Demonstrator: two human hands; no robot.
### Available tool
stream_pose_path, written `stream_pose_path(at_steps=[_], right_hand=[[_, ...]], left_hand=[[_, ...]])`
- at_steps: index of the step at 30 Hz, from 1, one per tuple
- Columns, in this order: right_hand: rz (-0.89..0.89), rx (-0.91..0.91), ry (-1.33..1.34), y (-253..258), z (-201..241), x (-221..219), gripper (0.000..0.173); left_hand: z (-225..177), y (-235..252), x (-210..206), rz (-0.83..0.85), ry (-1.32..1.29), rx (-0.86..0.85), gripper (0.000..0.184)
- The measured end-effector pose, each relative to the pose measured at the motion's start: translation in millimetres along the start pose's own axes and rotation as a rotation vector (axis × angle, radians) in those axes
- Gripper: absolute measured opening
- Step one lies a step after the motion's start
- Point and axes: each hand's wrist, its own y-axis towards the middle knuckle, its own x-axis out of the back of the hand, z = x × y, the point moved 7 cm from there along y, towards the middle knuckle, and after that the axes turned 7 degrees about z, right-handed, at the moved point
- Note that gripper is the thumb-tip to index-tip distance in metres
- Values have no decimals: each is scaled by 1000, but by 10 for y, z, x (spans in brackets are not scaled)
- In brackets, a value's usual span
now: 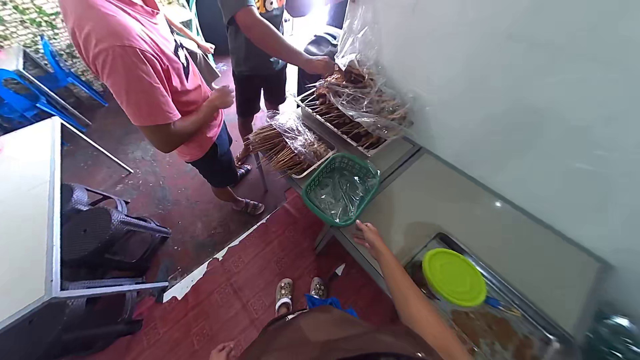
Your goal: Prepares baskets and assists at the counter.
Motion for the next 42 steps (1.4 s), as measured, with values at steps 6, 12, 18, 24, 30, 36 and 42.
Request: stream_pose_path(at_steps=[6, 12, 18, 24, 30, 36, 42], right_hand=[[15, -108, 6, -363, -633, -103, 38], [61, -236, -151, -464, -1245, -269, 32], [261, -292, -469, -331, -1706, -284, 33], [237, -404, -547, -291, -1977, 7, 36], [198, -416, -532, -150, -2035, 198, 35], [229, -392, -519, -213, -1761, 83, 35], [244, -394, -530, -205, -1678, 28, 37]], left_hand=[[-1000, -201, 81, -80, -195, -155, 29], [-1235, -45, -140, 11, -131, -136, 28], [-1095, 171, -278, 57, -65, -106, 27], [-1200, 103, -244, 42, -60, -104, 26], [-1052, 358, -237, 43, -79, -113, 27], [-1267, 215, -303, 50, -65, -133, 28], [-1463, 63, -312, 45, -39, -155, 27]])
